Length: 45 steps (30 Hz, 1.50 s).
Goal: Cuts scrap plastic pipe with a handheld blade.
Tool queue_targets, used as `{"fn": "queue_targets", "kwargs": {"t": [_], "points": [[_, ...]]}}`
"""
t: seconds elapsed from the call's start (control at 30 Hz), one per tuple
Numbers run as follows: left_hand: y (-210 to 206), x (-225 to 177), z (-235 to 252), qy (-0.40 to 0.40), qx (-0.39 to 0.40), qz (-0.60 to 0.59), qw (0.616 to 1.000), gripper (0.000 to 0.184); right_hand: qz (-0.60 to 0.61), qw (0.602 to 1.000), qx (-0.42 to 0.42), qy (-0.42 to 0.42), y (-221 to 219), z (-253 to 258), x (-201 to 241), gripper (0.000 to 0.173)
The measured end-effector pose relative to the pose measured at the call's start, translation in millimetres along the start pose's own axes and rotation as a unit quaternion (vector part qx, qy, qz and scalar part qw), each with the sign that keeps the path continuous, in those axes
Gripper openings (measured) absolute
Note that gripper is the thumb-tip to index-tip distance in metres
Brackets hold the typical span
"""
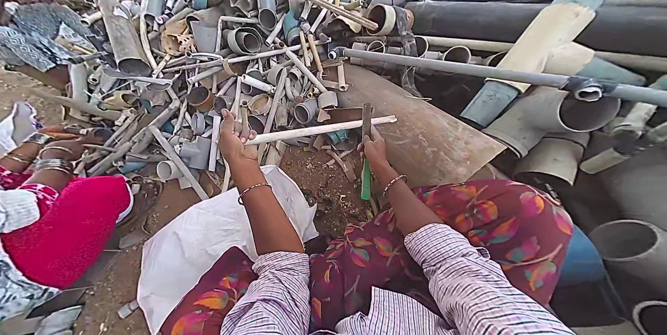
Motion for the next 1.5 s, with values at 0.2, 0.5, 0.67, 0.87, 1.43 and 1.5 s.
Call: {"fn": "queue_targets", "kwargs": {"t": [0.2,0.5,0.67,0.87,1.43,1.5], "points": [[1,1,4,-0.016,0.019,-0.007,1.0,0.028,-0.071,0.997,0.025,0.03,-21,-5,4,0.05],[2,2,2,-0.006,0.005,0.0,1.0,0.028,-0.105,0.992,-0.062,0.009,4,11,1,0.057],[-1,0,2,-0.011,0.001,-0.003,1.0,0.028,-0.21,0.969,0.004,0.128,-36,-34,19,0.06],[-4,-3,1,-0.015,0.01,-0.008,1.0,0.029,-0.095,0.994,-0.006,0.057,-9,-5,9,0.058],[-11,-14,6,-0.036,-0.007,-0.032,0.999,0.031,0.052,0.998,-0.003,-0.025,4,6,-1,0.057],[-7,-12,2,-0.033,0.022,-0.01,0.999,0.03,0.011,0.997,0.071,0.026,-20,-12,5,0.055]]}}
Point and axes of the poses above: each hand's wrist, its own z-axis towards the middle knuckle, its own y-axis out of the back of the hand, x = y × z, the point moved 6 cm from there along z, towards the middle knuckle, and after that the axes turned 9 degrees about -y, right-handed, at the moved point
